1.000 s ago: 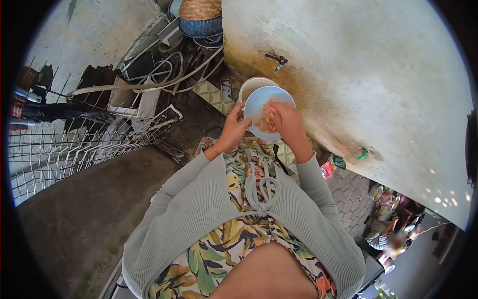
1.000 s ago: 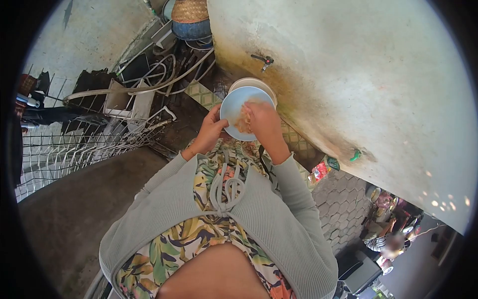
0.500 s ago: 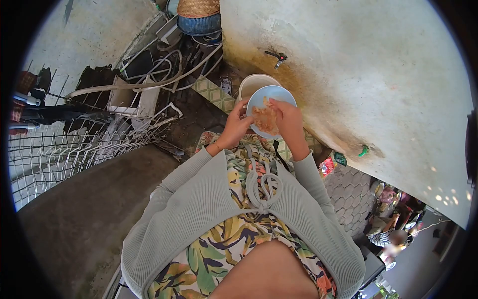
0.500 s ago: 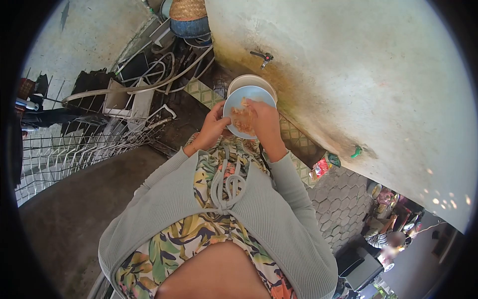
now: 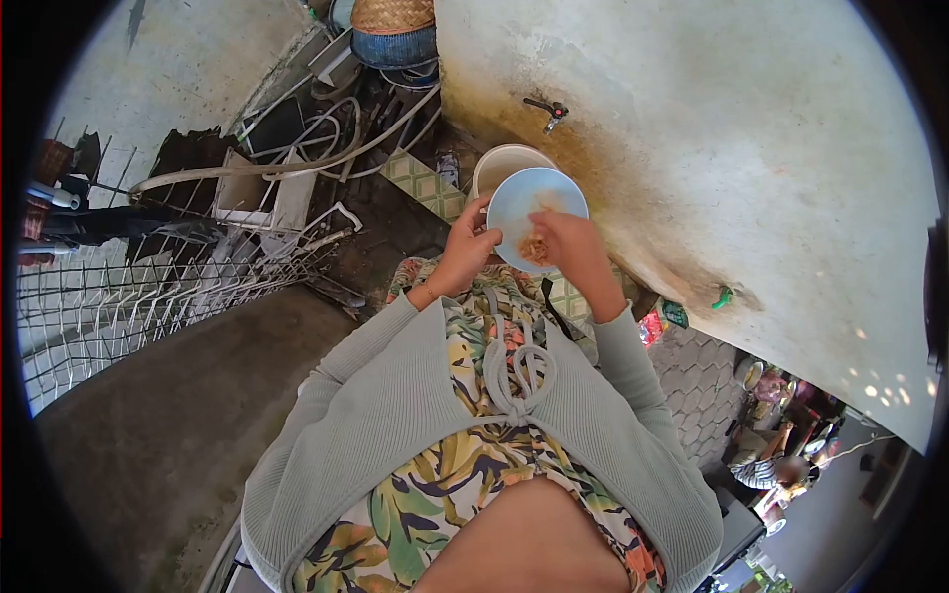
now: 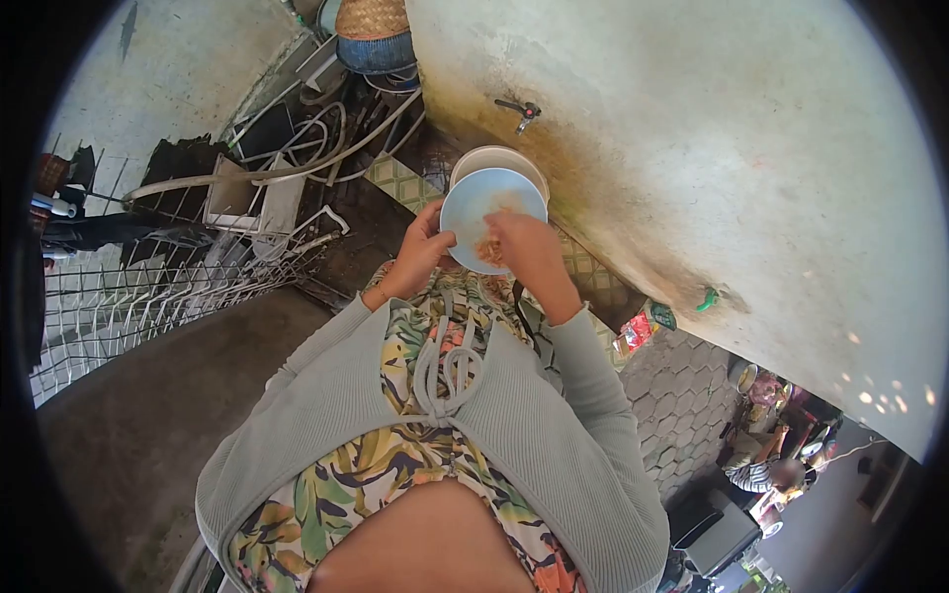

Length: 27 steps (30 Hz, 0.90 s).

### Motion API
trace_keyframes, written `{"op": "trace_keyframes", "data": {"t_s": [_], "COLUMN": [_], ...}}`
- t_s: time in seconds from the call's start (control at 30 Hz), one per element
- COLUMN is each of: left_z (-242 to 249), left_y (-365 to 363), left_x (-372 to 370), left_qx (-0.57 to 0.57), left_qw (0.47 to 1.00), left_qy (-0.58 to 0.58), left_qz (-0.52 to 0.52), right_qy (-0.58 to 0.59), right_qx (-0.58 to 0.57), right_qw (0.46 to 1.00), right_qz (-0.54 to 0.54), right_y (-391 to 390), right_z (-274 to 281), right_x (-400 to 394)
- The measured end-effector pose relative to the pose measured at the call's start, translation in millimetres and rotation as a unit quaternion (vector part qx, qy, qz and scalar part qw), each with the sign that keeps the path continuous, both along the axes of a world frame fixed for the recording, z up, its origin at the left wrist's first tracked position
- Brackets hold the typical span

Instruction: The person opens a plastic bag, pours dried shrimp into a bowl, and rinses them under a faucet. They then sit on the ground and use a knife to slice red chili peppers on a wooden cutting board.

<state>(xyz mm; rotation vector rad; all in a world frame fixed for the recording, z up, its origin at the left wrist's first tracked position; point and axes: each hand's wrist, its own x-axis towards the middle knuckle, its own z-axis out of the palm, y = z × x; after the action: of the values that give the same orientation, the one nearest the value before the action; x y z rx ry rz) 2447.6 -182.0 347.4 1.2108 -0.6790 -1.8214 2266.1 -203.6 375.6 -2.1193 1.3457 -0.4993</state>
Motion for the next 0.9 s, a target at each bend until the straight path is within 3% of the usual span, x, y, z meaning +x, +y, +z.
{"op": "trace_keyframes", "data": {"t_s": [0.07, 0.13, 0.27, 0.33, 0.47, 0.57, 0.77, 0.83, 0.9], "left_z": [3, 0, 5, 0, -5, -9, -28, -29, -31], "left_y": [1, 3, 0, -2, -10, -16, -32, -31, -29], "left_x": [-1, -3, -8, -12, -16, -31, -69, -86, -105], "left_qx": [0.0, -0.004, 0.002, 0.002, -0.031, -0.058, -0.17, -0.144, -0.115], "left_qw": [1.0, 1.0, 1.0, 1.0, 0.998, 0.997, 0.971, 0.972, 0.971], "left_qy": [0.002, 0.001, -0.007, -0.012, -0.046, -0.053, -0.116, -0.111, -0.104], "left_qz": [-0.006, -0.015, -0.002, 0.012, -0.009, -0.023, -0.121, -0.151, -0.184], "right_qy": [-0.034, -0.045, 0.025, 0.035, -0.032, -0.045, 0.06, 0.088, 0.081], "right_qx": [-0.015, -0.109, -0.175, -0.063, -0.023, -0.01, -0.075, 0.031, 0.042], "right_qw": [0.998, 0.993, 0.984, 0.997, 0.999, 0.989, 0.973, 0.953, 0.94], "right_qz": [-0.055, -0.02, 0.0, -0.023, -0.034, -0.139, -0.211, -0.289, -0.328], "right_y": [-6, -19, -15, -2, 5, 2, 25, 41, 52], "right_z": [2, -6, -22, -24, -25, -23, -69, -69, -85], "right_x": [-2, -7, -8, -11, -32, -42, -56, -56, -61]}}
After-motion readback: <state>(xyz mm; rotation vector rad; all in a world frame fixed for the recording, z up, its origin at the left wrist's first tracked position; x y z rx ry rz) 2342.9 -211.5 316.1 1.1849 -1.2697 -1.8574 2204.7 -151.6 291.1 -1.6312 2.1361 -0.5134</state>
